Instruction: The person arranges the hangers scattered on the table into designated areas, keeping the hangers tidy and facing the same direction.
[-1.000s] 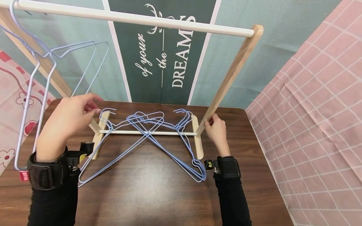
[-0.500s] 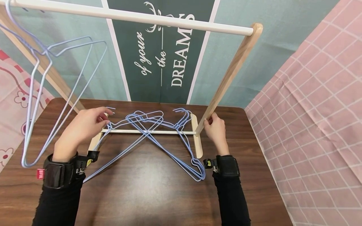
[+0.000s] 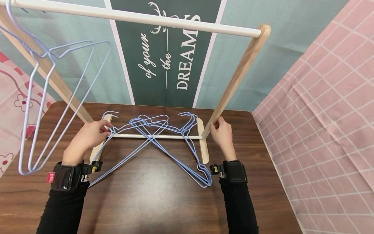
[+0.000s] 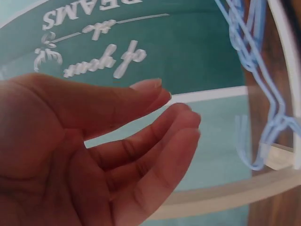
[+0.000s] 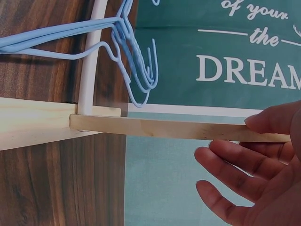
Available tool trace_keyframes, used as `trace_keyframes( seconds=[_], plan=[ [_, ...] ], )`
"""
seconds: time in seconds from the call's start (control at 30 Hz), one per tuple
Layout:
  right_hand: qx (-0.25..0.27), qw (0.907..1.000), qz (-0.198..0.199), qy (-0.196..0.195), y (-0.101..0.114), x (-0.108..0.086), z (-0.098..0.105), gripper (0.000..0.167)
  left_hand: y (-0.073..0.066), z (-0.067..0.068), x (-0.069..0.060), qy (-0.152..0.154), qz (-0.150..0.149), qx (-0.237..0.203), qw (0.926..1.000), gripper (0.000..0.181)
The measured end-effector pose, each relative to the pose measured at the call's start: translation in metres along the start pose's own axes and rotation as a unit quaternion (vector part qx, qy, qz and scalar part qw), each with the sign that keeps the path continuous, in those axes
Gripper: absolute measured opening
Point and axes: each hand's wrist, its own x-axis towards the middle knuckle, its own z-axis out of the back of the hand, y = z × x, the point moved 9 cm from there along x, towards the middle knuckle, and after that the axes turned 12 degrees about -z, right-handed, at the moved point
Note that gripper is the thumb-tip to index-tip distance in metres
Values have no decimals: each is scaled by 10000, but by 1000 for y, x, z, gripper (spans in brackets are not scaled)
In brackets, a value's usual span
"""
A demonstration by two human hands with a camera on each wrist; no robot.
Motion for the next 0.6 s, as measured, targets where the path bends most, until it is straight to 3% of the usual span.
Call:
trace_keyframes(
  seconds=[0.33,0.6],
  plan=[
    [15,10000,-10,46,0,0,0,18,40,-27,-1,492,527,-168,9973,22],
    [21,10000,-37,65,-1,1,0,17,58,-39,-3,497,507,-68,9975,20]
  ],
)
